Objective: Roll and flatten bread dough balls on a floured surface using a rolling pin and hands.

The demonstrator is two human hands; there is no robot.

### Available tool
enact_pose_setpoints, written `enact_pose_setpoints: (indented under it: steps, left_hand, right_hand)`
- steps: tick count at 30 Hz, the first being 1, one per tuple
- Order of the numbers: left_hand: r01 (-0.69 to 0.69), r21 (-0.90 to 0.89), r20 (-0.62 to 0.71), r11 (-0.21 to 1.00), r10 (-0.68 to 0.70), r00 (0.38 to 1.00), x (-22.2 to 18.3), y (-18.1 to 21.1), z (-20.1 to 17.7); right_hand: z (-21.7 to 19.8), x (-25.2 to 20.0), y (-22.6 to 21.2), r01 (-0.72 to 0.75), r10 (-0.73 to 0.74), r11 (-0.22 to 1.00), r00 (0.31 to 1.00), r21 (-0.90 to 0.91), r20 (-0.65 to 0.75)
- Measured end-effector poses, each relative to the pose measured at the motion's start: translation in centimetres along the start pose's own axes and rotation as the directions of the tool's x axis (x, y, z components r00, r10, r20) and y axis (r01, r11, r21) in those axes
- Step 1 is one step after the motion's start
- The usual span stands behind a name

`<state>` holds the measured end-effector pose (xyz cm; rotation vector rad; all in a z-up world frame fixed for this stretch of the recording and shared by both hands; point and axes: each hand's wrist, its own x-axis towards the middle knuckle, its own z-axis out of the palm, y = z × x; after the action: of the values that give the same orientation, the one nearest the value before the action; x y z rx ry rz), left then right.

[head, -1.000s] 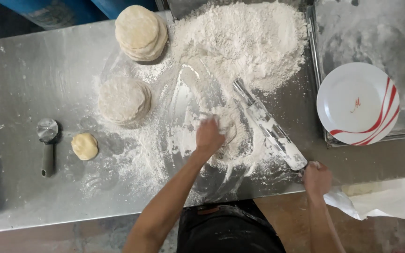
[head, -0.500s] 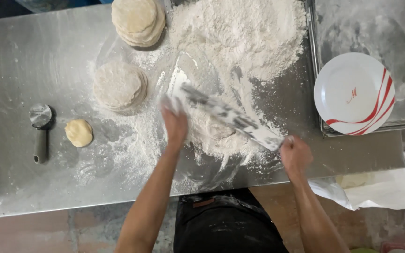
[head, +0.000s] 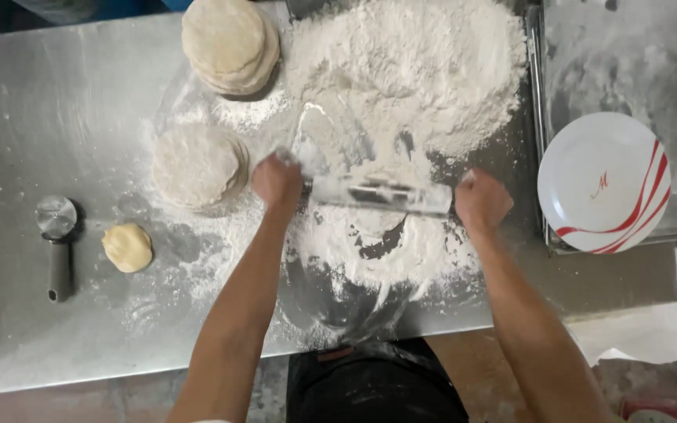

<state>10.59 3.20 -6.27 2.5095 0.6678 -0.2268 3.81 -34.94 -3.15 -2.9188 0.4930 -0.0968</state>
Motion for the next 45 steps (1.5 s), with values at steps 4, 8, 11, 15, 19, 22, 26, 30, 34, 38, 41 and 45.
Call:
enact_pose_setpoints:
  steps: [4,8,11,15,19,22,26,30,34,38,41,45]
  left_hand:
    - [-0.005,0.04,0.016,0.999,0.004,1.0,-1.4,-0.6,-0.3]
    - [-0.094,0.027,-0.091,0.995,0.096,0.991,-5.3,-3.9,-0.1]
    - [-0.051,0.045,0.019,0.998,0.05,0.999,-3.9,-1.9,-0.8]
    - [-0.017,0.051,0.062,0.999,0.013,0.998,3.8,3.5,0.5]
    - [-0.158,0.142,-0.078,0.977,0.17,0.982,3.9,3.0,-0.9]
    - [-0.211,-0.106,-0.06,0.972,0.206,0.977,0.6,-2.3,-0.1]
    - [-0.214,-0.665,-0.259,0.716,0.047,0.965,-1.8,-4.7,-0.3]
    - [-0.729,-0.119,-0.096,0.674,0.723,0.684,-6.9,-1.5,1.1]
    - [-0.97,0.024,0.438,0.243,0.869,0.229,-11.6,7.1,1.8]
    - [-0.938,0.219,0.633,0.268,0.692,0.346,-17.0,12.1,0.5]
    - [-0.66,0.443,0.718,0.607,0.201,0.666,-21.8,13.0,0.4]
    - [-0.231,-0.345,0.022,0.91,0.254,0.967,-20.4,9.1,0.6]
  right_hand:
    - [0.5,-1.3,0.7,0.06,-0.057,0.997,0.996,0.056,-0.065]
    - [1.5,-5.5,2.5,-0.061,0.054,0.997,0.981,0.036,0.189]
    - [1.7,-4.2,2.4,0.009,-0.009,1.0,0.995,0.002,0.103]
    - [2.2,3.5,1.0,-0.06,0.059,0.998,0.993,0.017,0.098]
    - [0.7,2.0,0.3,-0.052,0.043,0.997,0.985,0.054,0.165]
    - [-1.7,-3.8,1.3,-0.142,0.095,0.988,0.878,0.067,0.47]
    - [-4.1,-9.0,4.2,-0.2,0.167,0.98,0.871,0.022,0.462]
    - [-6.6,-13.5,7.8,-0.474,0.372,0.839,0.858,0.266,0.355]
    - [-7.0,-15.5,10.8,-0.486,0.409,0.803,0.871,0.346,0.273]
    - [-8.3,-15.8,9.6,-0.546,0.467,0.748,0.837,0.378,0.285]
    - [-7.8,-16.4,8.8,-0.536,0.436,0.761,0.839,0.364,0.324]
    - [-4.0,-16.7,7.4,-0.41,0.285,0.849,0.886,0.334,0.364]
